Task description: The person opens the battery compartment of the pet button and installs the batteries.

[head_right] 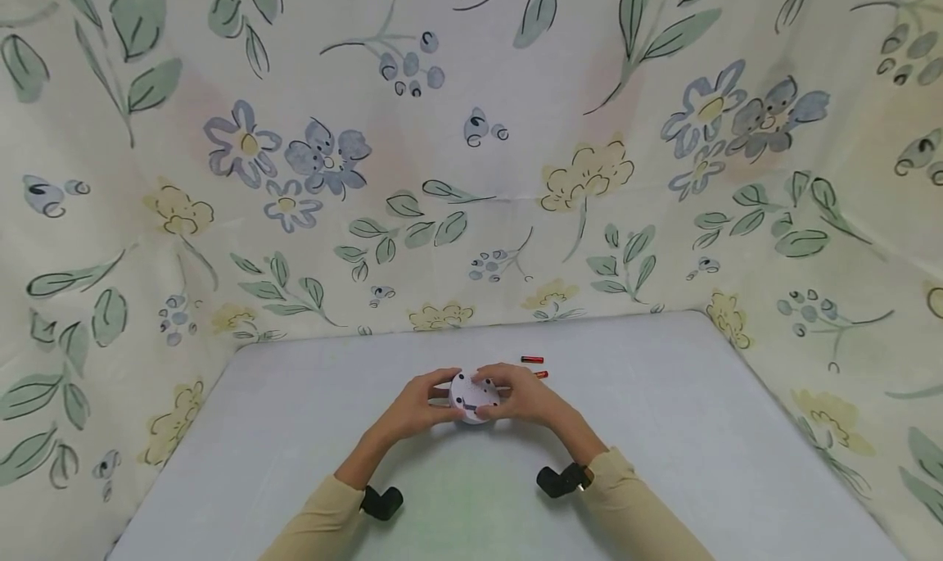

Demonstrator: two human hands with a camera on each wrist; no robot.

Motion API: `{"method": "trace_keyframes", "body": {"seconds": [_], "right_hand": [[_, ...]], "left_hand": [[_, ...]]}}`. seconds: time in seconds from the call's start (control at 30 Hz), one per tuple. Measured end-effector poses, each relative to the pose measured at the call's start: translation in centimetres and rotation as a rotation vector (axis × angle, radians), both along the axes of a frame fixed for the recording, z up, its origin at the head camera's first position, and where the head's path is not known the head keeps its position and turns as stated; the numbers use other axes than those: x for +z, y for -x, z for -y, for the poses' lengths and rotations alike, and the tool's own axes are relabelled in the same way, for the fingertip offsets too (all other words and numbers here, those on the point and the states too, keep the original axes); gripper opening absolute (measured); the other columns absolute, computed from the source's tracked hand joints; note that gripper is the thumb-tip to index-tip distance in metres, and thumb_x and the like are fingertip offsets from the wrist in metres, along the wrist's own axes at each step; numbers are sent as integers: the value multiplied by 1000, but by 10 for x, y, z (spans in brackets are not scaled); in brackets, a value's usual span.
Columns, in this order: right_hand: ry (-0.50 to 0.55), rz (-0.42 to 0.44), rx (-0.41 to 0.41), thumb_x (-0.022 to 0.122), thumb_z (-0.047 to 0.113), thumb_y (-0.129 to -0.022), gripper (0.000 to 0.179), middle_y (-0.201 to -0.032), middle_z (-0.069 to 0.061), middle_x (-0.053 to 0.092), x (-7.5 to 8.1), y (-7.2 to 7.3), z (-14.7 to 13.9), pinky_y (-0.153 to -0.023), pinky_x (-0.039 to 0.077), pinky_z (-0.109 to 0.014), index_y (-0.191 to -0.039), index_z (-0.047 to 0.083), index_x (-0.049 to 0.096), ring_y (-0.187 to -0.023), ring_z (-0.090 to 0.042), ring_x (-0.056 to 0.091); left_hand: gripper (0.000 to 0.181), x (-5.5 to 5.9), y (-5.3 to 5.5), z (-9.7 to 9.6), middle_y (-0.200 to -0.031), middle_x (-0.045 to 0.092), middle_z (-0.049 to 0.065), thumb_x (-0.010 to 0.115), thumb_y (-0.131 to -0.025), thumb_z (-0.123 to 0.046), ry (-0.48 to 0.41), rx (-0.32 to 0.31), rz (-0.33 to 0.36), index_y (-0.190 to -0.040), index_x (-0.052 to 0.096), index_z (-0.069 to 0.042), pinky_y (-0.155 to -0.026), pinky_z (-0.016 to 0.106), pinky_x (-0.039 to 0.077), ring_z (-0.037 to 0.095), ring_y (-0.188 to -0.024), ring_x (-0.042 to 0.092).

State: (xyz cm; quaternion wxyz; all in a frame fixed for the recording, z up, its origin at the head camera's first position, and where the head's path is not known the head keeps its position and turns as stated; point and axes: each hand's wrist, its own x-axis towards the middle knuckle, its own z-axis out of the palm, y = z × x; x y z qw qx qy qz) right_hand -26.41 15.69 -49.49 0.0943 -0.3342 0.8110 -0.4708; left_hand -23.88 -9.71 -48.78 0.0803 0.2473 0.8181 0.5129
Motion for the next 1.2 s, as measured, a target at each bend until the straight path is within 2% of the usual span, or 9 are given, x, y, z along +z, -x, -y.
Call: {"method": "trace_keyframes", "body": {"seconds": [0.23,0.33,0.47,0.7,0.83,0.97,1.1,1.2], "right_hand": [[-13,-77,-23,84,27,-87,39,-143,-15,53,-3,0,-3,-104,43,-57,-123,20,72,-133,-32,46],[27,-91,-20,83,24,-88,33,-132,-9,60,-7,2,-5,-99,47,-53,-119,19,74,-123,-28,53],[79,-91,-4,81,18,-90,23,-113,0,67,-9,3,-5,-86,55,-44,-113,15,76,-103,-23,61],[114,-85,12,79,7,-90,16,-100,-3,71,-11,2,-5,-72,54,-32,-106,9,77,-87,-19,62],[121,-105,7,76,-1,-90,15,-98,-10,71,-8,-1,-4,-68,52,-30,-104,4,76,-83,-22,60],[148,-87,13,73,-5,-91,13,-99,-14,70,7,-10,0,-69,53,-30,-104,-1,75,-83,-25,61],[175,-79,8,70,-6,-93,12,-99,-16,70,19,-18,2,-73,55,-30,-104,-3,74,-83,-22,61],[173,-78,-11,69,-5,-94,11,-99,-15,69,12,-15,2,-75,55,-29,-104,-2,74,-84,-21,61]], "left_hand": [[70,-2,0,1,-143,55,17,85,-86,-15,-4,3,-10,-144,51,3,-95,49,52,40,-119,60],[70,-2,0,1,-142,55,17,85,-86,-14,-11,6,-8,-144,51,3,-96,50,51,40,-120,60],[69,-5,0,0,-142,55,18,84,-86,-10,-23,12,-13,-144,50,4,-96,52,51,42,-119,60],[66,-6,1,-1,-140,53,27,82,-85,-1,-56,12,-14,-142,49,9,-95,60,48,50,-117,58],[68,-7,1,0,-142,54,23,83,-87,-7,-41,11,-8,-144,49,7,-94,53,52,44,-117,60],[70,-7,2,4,-144,53,18,84,-87,-13,-30,6,21,-146,49,3,-91,42,55,38,-118,62],[72,-7,2,6,-144,53,17,84,-87,-16,-28,-1,35,-146,48,3,-90,39,56,38,-118,62],[71,-8,2,7,-144,53,18,84,-87,-16,-19,1,34,-145,48,3,-90,39,56,38,-117,62]]}}
